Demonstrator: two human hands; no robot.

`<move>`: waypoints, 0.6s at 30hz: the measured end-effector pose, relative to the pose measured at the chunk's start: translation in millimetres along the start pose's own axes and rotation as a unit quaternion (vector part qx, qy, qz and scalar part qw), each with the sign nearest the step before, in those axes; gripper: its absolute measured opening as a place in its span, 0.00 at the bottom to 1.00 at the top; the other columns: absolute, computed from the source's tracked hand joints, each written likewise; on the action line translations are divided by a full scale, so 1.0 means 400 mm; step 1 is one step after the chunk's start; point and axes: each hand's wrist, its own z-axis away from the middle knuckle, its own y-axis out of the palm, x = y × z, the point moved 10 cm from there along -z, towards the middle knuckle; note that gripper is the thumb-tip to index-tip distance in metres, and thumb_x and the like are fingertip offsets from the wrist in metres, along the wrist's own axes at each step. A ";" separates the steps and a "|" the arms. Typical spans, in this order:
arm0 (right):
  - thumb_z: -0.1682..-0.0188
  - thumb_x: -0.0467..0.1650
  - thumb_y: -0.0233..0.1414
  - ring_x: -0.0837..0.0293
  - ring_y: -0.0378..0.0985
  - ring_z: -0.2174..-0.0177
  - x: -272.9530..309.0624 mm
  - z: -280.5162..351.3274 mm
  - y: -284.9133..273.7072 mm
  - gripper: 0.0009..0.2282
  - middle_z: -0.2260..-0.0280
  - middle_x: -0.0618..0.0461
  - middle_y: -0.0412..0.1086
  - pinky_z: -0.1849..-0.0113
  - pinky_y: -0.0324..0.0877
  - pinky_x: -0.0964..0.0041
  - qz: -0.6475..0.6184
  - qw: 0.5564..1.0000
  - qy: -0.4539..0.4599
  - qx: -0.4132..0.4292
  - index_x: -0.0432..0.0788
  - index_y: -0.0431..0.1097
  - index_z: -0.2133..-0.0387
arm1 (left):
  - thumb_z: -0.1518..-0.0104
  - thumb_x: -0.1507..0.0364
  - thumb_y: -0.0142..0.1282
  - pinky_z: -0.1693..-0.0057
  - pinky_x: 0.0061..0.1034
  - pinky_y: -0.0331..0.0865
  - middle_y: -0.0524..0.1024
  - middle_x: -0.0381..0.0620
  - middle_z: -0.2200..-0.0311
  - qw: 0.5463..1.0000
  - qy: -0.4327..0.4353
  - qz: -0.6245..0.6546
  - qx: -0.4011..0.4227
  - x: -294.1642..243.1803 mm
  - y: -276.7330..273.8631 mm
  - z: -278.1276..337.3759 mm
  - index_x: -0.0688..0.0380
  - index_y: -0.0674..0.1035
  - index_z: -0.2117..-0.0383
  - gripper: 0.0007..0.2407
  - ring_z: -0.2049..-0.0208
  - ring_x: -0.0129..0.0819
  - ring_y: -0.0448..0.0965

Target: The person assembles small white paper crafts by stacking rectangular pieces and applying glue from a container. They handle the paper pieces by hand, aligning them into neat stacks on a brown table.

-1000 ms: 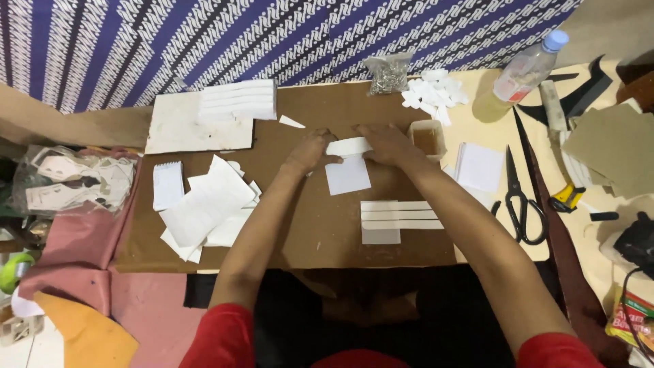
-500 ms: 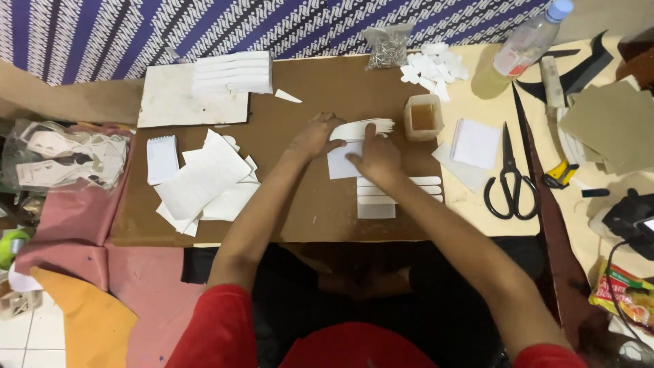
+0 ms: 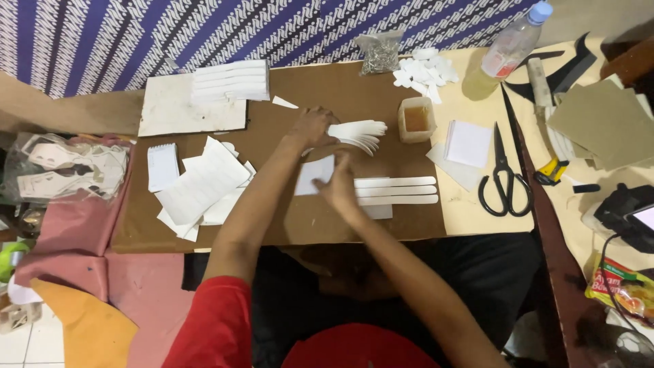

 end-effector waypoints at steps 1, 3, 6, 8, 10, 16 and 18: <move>0.59 0.25 0.64 0.28 0.64 0.43 0.040 0.033 -0.003 0.35 0.43 0.25 0.59 0.44 0.66 0.40 -0.001 1.000 0.002 0.001 0.40 0.45 0.44 | 0.47 0.54 0.62 0.35 0.42 0.58 0.77 0.36 0.46 1.000 0.000 0.000 0.002 0.004 0.008 -0.005 0.35 0.81 0.48 0.19 0.39 0.39 0.70; 0.53 0.24 0.57 0.31 0.61 0.40 0.120 0.098 0.026 0.34 0.39 0.28 0.55 0.41 0.64 0.44 0.000 0.997 0.007 0.074 0.45 0.38 0.39 | 0.48 0.54 0.63 0.37 0.42 0.62 0.78 0.41 0.48 0.999 0.017 0.043 0.012 0.007 0.024 -0.016 0.42 0.81 0.49 0.20 0.41 0.42 0.72; 0.50 0.24 0.55 0.26 0.67 0.46 0.124 0.135 0.049 0.34 0.42 0.22 0.53 0.50 0.72 0.38 0.169 0.980 -0.084 0.060 0.35 0.39 0.34 | 0.47 0.55 0.65 0.38 0.43 0.64 0.78 0.44 0.48 0.999 0.028 0.047 0.004 -0.025 0.030 0.008 0.44 0.79 0.46 0.22 0.42 0.44 0.74; 0.55 0.28 0.61 0.30 0.66 0.48 0.136 0.132 0.041 0.38 0.45 0.27 0.54 0.54 0.69 0.42 0.253 0.954 -0.164 -0.012 0.37 0.44 0.34 | 0.47 0.57 0.65 0.37 0.44 0.65 0.76 0.46 0.45 0.998 0.035 0.044 0.002 -0.026 0.012 0.022 0.46 0.75 0.41 0.26 0.41 0.46 0.73; 0.60 0.32 0.67 0.34 0.65 0.51 0.156 0.156 0.028 0.41 0.49 0.32 0.56 0.57 0.66 0.46 0.331 0.910 -0.235 -0.082 0.39 0.50 0.33 | 0.47 0.59 0.65 0.36 0.45 0.66 0.74 0.48 0.42 0.998 0.045 0.043 0.005 -0.040 0.016 0.040 0.47 0.70 0.36 0.30 0.39 0.47 0.73; 0.51 0.40 0.57 0.46 0.72 0.55 0.090 0.071 -0.112 0.25 0.55 0.43 0.66 0.56 0.65 0.51 0.336 0.875 -0.272 -0.218 0.38 0.64 0.45 | 0.48 0.66 0.67 0.36 0.38 0.66 0.78 0.45 0.47 0.995 0.016 0.099 -0.019 -0.060 -0.014 0.072 0.47 0.78 0.47 0.20 0.42 0.43 0.75; 0.56 0.28 0.61 0.48 0.71 0.54 0.111 0.031 -0.191 0.31 0.55 0.48 0.69 0.52 0.63 0.52 0.336 0.882 -0.268 -0.195 0.40 0.57 0.37 | 0.46 0.63 0.66 0.36 0.39 0.63 0.79 0.42 0.49 0.995 0.019 0.093 -0.031 -0.067 -0.016 0.081 0.45 0.80 0.49 0.18 0.42 0.41 0.75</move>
